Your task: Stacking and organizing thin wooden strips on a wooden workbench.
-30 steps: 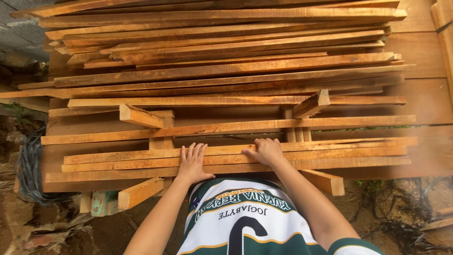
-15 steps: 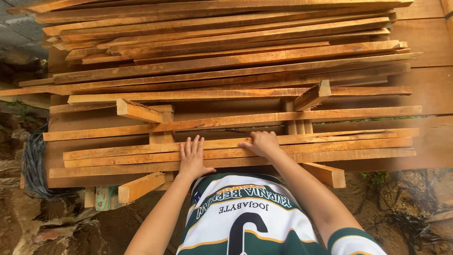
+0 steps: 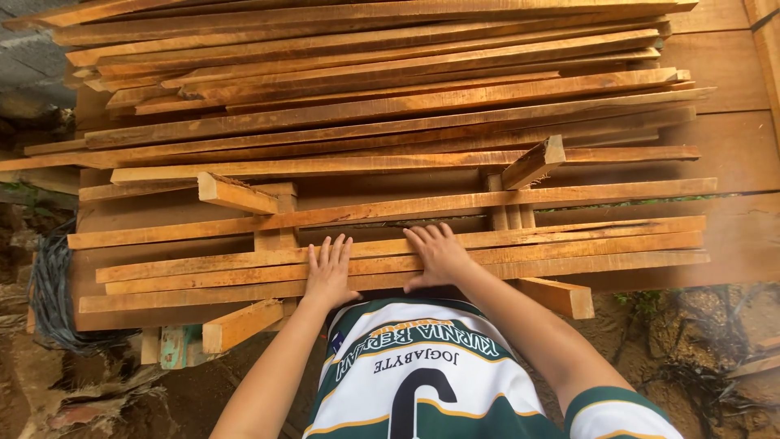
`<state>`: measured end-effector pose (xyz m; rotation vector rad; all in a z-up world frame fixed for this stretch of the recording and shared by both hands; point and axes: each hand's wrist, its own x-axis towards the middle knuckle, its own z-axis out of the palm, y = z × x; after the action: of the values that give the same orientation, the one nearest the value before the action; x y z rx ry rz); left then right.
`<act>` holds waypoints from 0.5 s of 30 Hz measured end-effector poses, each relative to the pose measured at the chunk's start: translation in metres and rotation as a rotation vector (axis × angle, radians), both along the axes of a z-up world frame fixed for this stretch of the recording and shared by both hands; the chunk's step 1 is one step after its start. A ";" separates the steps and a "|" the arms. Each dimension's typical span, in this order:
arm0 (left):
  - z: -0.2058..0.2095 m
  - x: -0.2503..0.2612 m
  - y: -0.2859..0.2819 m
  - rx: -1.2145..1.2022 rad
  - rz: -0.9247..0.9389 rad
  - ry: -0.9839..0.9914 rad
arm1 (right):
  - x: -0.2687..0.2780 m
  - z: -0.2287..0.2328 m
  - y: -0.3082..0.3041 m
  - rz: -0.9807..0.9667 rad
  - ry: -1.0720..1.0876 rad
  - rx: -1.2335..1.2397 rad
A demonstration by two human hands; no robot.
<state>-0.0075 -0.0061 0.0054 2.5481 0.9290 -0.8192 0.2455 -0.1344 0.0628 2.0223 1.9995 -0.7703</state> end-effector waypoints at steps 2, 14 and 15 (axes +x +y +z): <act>-0.010 -0.002 0.005 0.020 -0.034 -0.001 | -0.003 -0.020 -0.006 -0.013 -0.004 -0.014; -0.007 0.011 -0.009 0.056 -0.124 -0.108 | 0.007 -0.025 -0.020 -0.047 0.003 -0.013; -0.009 0.016 -0.015 0.063 -0.129 -0.099 | 0.011 -0.024 -0.026 -0.065 0.007 -0.037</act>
<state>0.0087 -0.0213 -0.0039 2.6991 0.7794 -0.7019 0.2569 -0.1602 0.0392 2.0756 1.9165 -0.8221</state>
